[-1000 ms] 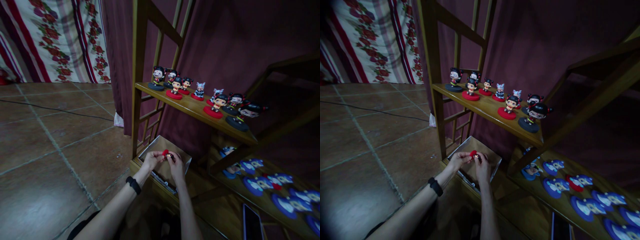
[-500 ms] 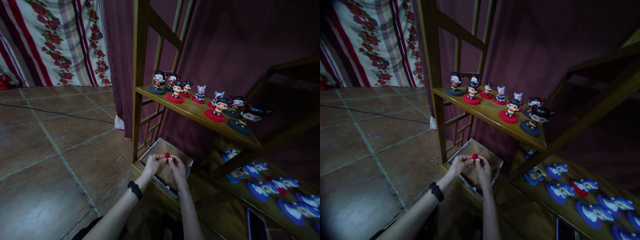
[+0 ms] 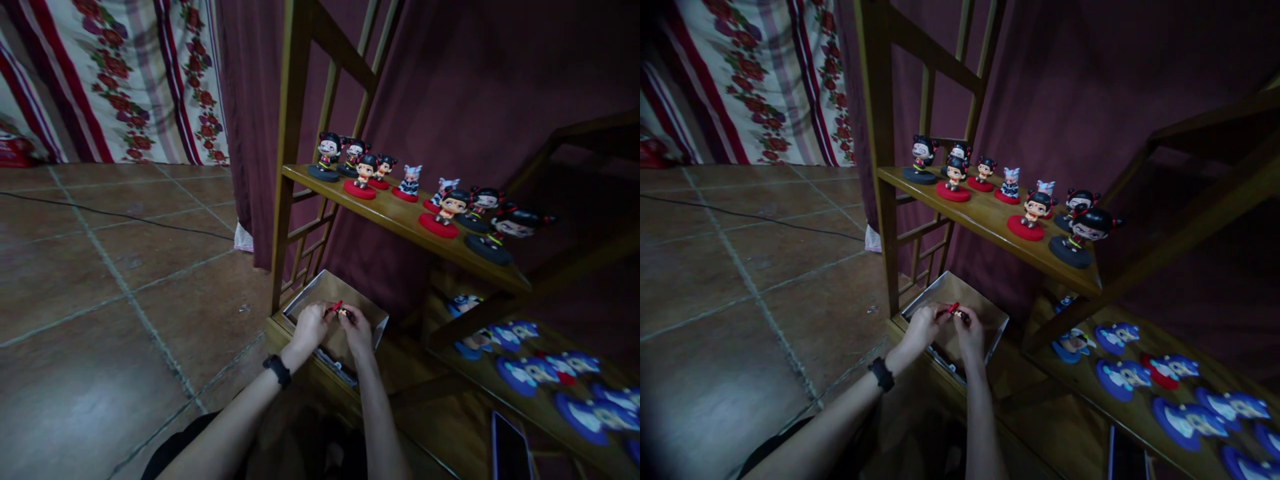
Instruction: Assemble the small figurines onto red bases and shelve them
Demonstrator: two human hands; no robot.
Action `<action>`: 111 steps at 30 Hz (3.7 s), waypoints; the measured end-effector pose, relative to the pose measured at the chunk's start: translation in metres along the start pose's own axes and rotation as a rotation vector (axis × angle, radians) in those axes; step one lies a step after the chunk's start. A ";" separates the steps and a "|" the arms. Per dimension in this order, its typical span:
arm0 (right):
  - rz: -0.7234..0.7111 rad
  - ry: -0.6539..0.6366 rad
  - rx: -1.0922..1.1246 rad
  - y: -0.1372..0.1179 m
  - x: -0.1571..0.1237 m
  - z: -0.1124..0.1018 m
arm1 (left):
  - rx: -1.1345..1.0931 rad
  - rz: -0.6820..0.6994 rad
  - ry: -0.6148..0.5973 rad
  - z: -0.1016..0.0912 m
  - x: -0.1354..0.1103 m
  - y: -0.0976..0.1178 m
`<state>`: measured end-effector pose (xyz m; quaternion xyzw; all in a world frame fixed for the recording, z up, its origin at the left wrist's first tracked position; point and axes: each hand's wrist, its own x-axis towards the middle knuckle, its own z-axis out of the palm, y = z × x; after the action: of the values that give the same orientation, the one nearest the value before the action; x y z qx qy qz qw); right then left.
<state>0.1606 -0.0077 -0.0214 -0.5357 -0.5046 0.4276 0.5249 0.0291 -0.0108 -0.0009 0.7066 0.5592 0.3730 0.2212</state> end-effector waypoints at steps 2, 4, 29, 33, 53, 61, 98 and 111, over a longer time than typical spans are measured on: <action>0.086 -0.007 0.119 -0.001 -0.002 0.002 | 0.198 0.113 -0.016 -0.006 -0.005 0.009; 0.160 -0.024 0.255 -0.002 -0.004 0.003 | 0.342 0.239 -0.052 -0.010 -0.009 0.017; 0.299 -0.044 0.464 0.014 -0.010 -0.003 | 0.667 0.543 -0.078 -0.004 -0.027 0.022; 0.266 -0.012 0.426 0.013 -0.009 -0.002 | 0.638 0.538 -0.097 -0.006 -0.027 0.023; 0.090 0.070 0.108 0.005 -0.003 -0.002 | -0.938 -0.586 0.029 0.009 0.003 -0.013; 0.334 0.131 0.503 -0.002 -0.005 -0.004 | -1.266 -0.821 -0.053 0.008 0.002 -0.010; 0.150 0.098 0.285 -0.002 -0.002 -0.003 | -1.394 -0.843 0.069 0.013 0.008 -0.016; 0.023 0.034 0.075 0.012 0.002 0.002 | -1.407 -0.810 0.024 0.012 0.008 -0.014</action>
<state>0.1602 -0.0044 -0.0337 -0.5285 -0.4731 0.4430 0.5483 0.0302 0.0015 -0.0162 0.1407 0.4086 0.5356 0.7255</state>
